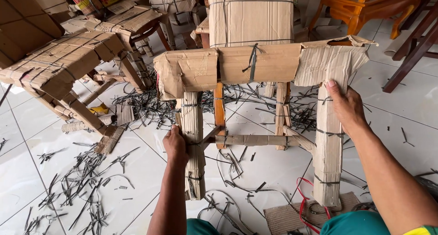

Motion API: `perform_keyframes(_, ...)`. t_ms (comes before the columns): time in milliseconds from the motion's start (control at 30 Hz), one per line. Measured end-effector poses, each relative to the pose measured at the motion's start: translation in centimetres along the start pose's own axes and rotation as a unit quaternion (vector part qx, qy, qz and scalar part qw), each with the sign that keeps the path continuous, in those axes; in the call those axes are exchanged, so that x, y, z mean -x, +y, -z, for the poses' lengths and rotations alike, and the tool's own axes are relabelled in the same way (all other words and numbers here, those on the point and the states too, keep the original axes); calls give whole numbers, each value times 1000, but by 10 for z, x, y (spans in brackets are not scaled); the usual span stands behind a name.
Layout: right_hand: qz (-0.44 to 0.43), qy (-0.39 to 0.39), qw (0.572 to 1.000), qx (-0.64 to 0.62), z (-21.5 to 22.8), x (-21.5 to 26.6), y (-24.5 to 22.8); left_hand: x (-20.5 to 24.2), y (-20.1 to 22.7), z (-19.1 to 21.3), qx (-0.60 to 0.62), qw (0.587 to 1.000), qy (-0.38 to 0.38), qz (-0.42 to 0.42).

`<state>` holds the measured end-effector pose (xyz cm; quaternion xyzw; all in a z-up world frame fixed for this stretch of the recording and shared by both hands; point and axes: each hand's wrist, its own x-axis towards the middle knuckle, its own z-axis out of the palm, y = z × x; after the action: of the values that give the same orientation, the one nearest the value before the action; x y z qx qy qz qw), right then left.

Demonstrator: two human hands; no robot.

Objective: The person is assembling a chair made of cardboard by securing it with wire. They wrap and twist the wire around the cardboard sections to hold them together.

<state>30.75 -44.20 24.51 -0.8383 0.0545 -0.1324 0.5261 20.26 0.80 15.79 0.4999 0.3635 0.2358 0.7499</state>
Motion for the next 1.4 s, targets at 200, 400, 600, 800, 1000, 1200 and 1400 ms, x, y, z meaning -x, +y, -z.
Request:
perform_keyframes(200, 6, -11, 999, -36, -2, 12, -9, -4, -20, 23, 85, 993, 23, -80)
perform_keyframes(400, 24, 25, 999, 0, -5, 9, 3, -5, -20, 24, -7, 983, 37, -179)
perform_keyframes(600, 15, 64, 994, 91, -7, 24, -10, -4, -18, 31, -27, 994, 36, -101)
perform_keyframes(800, 0, 70, 991, 112, -7, 33, -15, 5, -4, 34, -82, 995, -53, -10)
perform_keyframes(1000, -4, 50, 994, 93, -6, 37, -12, 16, 13, 31, -89, 993, -75, 28)
perform_keyframes(1200, 148, 187, 970, 46, -9, 41, 3, 9, 6, 30, -120, 990, -65, 18)
perform_keyframes(1400, 462, 224, 857, 31, -44, 72, -21, -6, -12, 29, -143, 989, -30, -14)
